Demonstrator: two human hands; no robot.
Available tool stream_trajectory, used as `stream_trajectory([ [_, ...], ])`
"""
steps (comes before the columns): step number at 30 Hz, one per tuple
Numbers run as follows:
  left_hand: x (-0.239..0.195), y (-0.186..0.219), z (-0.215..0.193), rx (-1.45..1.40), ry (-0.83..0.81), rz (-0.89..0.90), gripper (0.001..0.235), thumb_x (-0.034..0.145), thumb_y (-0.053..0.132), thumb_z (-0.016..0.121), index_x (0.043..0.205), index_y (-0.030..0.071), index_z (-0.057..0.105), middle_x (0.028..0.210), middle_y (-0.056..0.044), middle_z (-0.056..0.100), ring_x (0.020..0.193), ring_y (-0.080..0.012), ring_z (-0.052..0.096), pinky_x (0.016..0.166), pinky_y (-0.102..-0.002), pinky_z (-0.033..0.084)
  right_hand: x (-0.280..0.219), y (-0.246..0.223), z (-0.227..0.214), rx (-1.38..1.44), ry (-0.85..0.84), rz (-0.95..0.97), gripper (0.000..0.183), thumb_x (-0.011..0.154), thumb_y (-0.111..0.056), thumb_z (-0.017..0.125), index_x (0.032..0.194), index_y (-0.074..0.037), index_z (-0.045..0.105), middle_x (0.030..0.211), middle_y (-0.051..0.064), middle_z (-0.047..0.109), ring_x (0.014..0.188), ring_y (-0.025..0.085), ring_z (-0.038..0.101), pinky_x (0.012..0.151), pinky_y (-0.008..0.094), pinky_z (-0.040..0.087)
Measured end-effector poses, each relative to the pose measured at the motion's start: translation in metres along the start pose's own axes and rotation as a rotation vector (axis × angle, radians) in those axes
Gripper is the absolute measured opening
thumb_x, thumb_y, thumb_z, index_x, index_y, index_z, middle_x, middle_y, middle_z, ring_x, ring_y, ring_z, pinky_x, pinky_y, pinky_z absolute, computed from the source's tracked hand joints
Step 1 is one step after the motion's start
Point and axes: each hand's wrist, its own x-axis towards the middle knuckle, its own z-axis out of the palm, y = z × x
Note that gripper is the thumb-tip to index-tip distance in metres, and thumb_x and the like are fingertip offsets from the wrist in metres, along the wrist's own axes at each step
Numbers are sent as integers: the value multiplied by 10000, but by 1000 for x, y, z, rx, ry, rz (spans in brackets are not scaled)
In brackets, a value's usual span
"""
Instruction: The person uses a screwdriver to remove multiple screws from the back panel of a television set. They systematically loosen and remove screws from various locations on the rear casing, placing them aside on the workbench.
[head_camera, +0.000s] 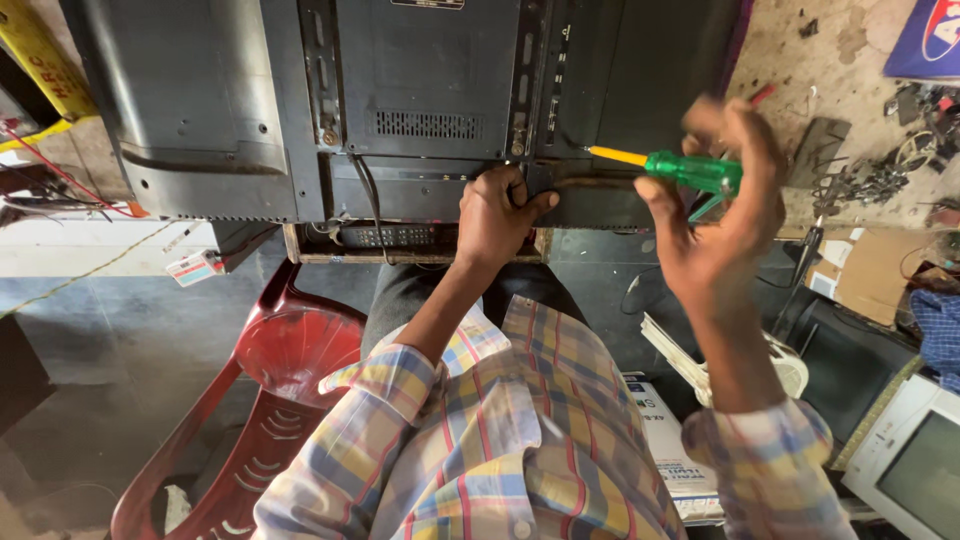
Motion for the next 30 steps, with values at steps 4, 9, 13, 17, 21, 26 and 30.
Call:
stream_trajectory([
  [4, -4, -3, -2, 0, -71, -72, 568, 736, 194, 941, 590, 34, 415, 507, -71, 459, 462, -163, 418, 468, -340, 418, -5, -11, -1, -115, 32, 4, 596, 1037, -140, 851, 1425, 28, 431, 1129, 195, 654, 921, 268, 662, 838, 365, 551],
  [9, 4, -5, -3, 19, -60, -9, 573, 704, 219, 961, 584, 44, 428, 501, -75, 467, 454, -184, 409, 477, -352, 422, 7, -19, 2, -14, 2, 6, 607, 1095, -129, 826, 1504, 19, 401, 1178, 128, 684, 1042, 252, 702, 946, 346, 586],
  [13, 3, -8, -3, 19, -99, -26, 576, 744, 241, 941, 586, 48, 421, 506, -72, 475, 456, -183, 443, 480, -356, 437, 6, -20, 6, -99, 71, -47, 611, 1002, -86, 861, 1418, 19, 426, 1177, 207, 679, 1044, 296, 716, 901, 368, 589],
  [17, 6, -2, -5, 37, -102, -32, 558, 728, 229, 944, 569, 57, 436, 497, -62, 508, 442, -163, 472, 475, -343, 453, 3, -23, 7, -47, 78, 33, 689, 1047, -105, 929, 1514, -5, 432, 1154, 113, 684, 1000, 218, 703, 909, 321, 586],
  [21, 3, -2, -8, -27, -134, -65, 552, 755, 233, 925, 586, 58, 430, 499, -67, 512, 441, -155, 516, 469, -335, 467, -5, -21, 8, 88, 40, 105, 522, 1094, -41, 792, 1477, 28, 443, 1314, 191, 611, 1100, 253, 714, 934, 305, 626],
  [26, 6, 2, -9, -37, -151, -101, 541, 751, 261, 920, 589, 61, 444, 492, -49, 561, 450, -149, 592, 494, -323, 498, 2, -22, 16, -116, 99, 91, 622, 1009, -154, 916, 1427, 17, 487, 1164, 113, 684, 1008, 216, 723, 854, 294, 592],
  [30, 5, -5, -6, -8, -86, 7, 543, 735, 251, 937, 593, 51, 453, 513, -76, 547, 454, -178, 537, 490, -341, 475, 3, -26, 14, -3, 83, 38, 511, 1030, 21, 730, 1417, 57, 397, 1240, 256, 613, 1128, 324, 681, 1031, 412, 591],
])
